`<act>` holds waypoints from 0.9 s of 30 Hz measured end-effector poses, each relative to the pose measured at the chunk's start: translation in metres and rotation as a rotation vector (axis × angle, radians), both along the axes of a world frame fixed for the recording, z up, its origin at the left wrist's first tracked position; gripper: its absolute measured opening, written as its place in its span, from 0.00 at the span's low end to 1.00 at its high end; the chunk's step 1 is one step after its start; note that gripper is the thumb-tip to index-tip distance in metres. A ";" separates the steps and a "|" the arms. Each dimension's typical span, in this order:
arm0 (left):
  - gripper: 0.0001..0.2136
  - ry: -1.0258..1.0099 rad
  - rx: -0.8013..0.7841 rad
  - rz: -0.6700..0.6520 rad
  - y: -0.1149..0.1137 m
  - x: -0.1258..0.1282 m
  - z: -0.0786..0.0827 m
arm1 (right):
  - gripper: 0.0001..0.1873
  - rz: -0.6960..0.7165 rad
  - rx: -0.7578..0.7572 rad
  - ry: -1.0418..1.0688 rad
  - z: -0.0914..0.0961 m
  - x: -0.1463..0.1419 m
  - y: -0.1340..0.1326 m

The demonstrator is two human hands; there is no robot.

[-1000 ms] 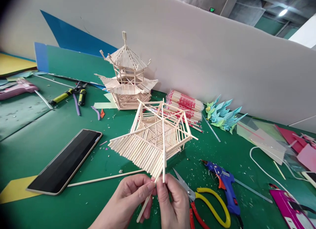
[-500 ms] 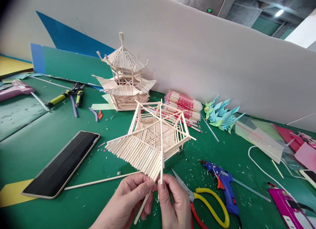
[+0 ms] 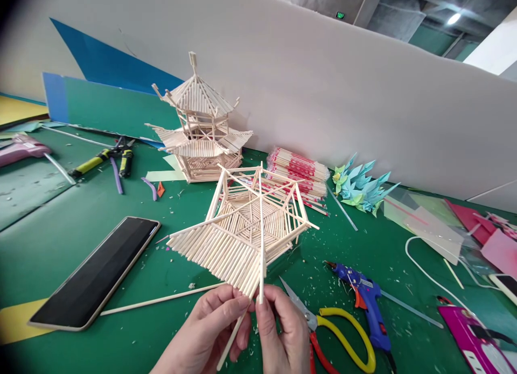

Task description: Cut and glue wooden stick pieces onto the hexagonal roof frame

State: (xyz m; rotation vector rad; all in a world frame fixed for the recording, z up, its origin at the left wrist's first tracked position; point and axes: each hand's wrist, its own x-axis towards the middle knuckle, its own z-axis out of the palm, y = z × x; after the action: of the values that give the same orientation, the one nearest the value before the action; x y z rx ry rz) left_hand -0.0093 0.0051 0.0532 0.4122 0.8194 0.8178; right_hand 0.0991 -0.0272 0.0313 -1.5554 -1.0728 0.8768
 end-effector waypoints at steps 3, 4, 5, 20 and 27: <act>0.08 -0.006 -0.009 0.007 0.000 0.000 0.000 | 0.15 0.001 -0.019 -0.021 0.000 0.000 0.000; 0.08 -0.007 -0.011 0.006 0.000 0.000 -0.001 | 0.15 0.010 -0.032 -0.028 0.000 0.000 0.000; 0.09 -0.008 -0.009 0.003 0.000 0.000 -0.001 | 0.16 0.020 -0.042 -0.032 0.000 0.001 0.000; 0.09 0.007 0.008 0.008 -0.002 0.002 0.000 | 0.14 -0.014 -0.012 -0.003 -0.001 0.000 -0.002; 0.10 -0.006 0.021 0.006 -0.003 0.000 -0.004 | 0.14 -0.012 0.013 -0.041 0.000 0.000 -0.002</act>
State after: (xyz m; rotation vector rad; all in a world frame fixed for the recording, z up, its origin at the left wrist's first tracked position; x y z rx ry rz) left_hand -0.0092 0.0018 0.0493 0.4255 0.8075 0.8337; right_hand 0.0994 -0.0293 0.0312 -1.5734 -1.0947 0.8315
